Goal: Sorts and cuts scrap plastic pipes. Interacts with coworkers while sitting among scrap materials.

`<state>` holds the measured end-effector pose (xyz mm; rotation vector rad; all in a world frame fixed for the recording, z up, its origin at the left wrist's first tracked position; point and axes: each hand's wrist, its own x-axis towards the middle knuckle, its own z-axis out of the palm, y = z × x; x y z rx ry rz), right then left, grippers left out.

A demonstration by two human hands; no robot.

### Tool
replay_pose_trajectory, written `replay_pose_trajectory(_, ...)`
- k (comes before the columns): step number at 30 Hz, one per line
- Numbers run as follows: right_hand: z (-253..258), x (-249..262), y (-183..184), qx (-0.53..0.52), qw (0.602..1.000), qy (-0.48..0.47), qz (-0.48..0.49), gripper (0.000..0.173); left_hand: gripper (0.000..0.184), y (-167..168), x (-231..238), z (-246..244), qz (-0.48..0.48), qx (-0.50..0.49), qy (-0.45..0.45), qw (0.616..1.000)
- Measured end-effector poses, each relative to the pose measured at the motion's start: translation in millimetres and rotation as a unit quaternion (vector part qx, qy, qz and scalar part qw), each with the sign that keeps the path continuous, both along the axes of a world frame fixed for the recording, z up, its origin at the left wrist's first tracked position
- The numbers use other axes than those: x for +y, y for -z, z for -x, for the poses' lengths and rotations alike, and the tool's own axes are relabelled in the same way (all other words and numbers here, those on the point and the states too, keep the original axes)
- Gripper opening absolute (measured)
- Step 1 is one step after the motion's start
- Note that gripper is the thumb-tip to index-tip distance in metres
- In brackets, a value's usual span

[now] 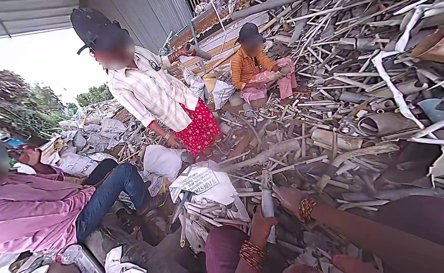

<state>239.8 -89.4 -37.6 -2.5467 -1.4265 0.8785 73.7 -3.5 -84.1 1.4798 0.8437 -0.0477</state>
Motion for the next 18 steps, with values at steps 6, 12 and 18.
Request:
replay_pose_trajectory(6,-2.4,1.6,2.8,0.001,1.0,-0.007,-0.003,0.048,0.081,8.0,3.0,-1.0,-0.002,-0.004,0.001,1.0)
replay_pose_trajectory(12,0.0,1.5,-0.3,0.007,1.0,-0.003,0.002,0.049,0.078,6.2,2.3,-0.9,0.001,-0.001,-0.004,1.0)
replay_pose_trajectory(18,4.6,0.1,-6.2,0.021,1.0,0.004,0.003,0.053,0.077,-10.5,-2.9,3.3,-0.016,-0.013,0.002,1.0)
